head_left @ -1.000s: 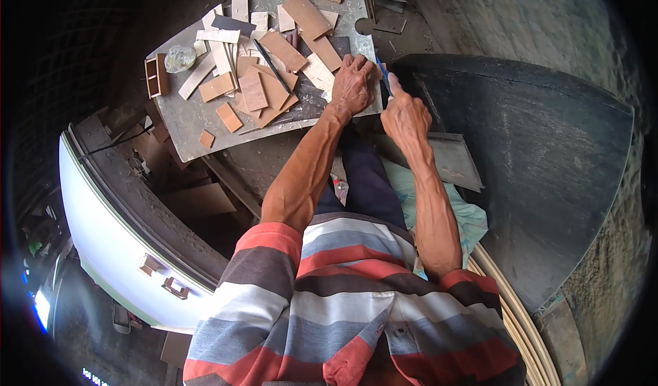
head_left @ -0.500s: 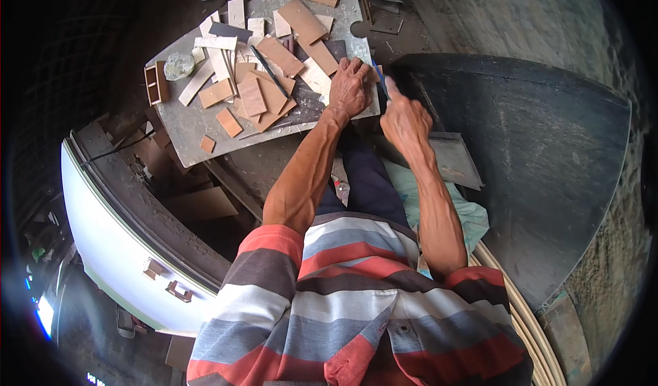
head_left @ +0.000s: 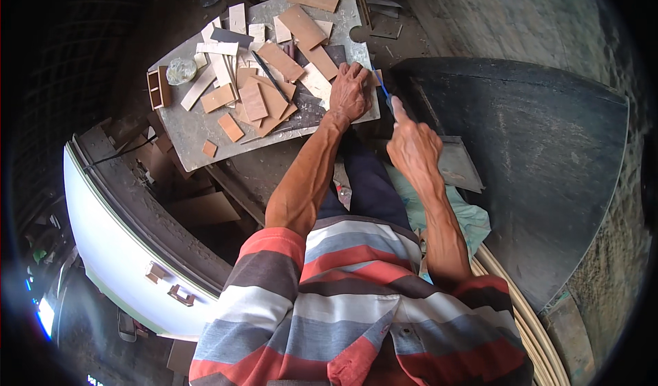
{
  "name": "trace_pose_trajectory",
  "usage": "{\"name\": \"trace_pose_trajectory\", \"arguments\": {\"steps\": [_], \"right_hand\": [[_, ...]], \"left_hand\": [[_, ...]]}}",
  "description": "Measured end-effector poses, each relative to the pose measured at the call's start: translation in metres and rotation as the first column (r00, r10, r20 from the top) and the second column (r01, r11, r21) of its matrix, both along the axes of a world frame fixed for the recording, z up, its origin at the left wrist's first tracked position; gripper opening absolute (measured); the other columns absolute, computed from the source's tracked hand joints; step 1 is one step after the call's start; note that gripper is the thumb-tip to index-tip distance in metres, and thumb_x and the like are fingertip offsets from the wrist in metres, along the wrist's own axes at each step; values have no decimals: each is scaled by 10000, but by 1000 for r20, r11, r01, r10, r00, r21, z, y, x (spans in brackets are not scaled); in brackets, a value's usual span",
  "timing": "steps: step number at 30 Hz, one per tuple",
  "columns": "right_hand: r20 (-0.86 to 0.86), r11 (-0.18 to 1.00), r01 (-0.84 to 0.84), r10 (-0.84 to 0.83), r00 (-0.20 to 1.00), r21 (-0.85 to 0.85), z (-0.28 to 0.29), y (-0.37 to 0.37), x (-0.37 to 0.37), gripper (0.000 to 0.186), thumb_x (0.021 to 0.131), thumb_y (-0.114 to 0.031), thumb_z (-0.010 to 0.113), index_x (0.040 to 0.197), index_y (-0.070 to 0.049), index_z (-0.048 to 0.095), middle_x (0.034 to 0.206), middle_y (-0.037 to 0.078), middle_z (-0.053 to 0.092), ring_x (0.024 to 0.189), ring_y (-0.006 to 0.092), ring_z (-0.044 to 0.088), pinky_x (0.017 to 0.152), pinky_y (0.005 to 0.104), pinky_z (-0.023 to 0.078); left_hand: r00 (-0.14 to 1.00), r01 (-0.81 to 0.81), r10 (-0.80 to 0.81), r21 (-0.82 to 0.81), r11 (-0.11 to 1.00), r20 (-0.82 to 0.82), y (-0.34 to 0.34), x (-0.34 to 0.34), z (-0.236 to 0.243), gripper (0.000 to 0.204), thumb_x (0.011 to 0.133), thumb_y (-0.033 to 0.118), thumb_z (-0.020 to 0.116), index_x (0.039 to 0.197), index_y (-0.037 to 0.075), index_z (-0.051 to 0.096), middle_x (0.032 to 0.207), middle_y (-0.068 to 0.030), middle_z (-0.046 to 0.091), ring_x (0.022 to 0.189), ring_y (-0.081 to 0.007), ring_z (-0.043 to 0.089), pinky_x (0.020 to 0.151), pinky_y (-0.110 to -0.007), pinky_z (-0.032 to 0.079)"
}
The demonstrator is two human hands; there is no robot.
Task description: The person carves a small rectangular block of wood using a knife. They hold the wood in their left hand and use the knife in their right hand to scrape and shape the surface, occasionally adjusting their grip.
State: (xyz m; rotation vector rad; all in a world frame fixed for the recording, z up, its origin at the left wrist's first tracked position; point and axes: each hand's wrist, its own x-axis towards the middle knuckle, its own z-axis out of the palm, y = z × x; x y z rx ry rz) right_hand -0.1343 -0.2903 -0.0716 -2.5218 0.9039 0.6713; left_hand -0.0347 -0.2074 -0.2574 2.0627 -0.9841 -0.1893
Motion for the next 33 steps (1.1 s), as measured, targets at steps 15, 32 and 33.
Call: {"name": "trace_pose_trajectory", "arguments": {"steps": [15,32,33], "right_hand": [[75,999,-23,26,997,-38,-21,-1,-3,491,856,-116,561,1348,-106,549,758,275,660,737,448,662,695,532,508],[129,999,-8,15,992,-49,-45,-12,10,483,846,-109,564,1328,-128,561,772,269,662,731,442,657,718,528,506],[109,999,-24,28,994,-40,-30,-8,6,484,846,-107,563,1329,-128,560,771,270,661,731,440,657,717,527,506]], "left_hand": [[999,-6,7,25,1000,-49,0,-2,8,256,658,40,650,904,30,579,917,-147,514,881,-357,475,794,-433,421],[999,4,-4,-2,1000,-35,-3,-1,5,275,656,40,648,921,45,576,903,-146,520,869,-368,484,786,-434,424],[1000,-5,5,7,1000,-27,-1,0,3,274,656,38,645,921,46,575,903,-147,520,866,-369,484,785,-434,424]]}}
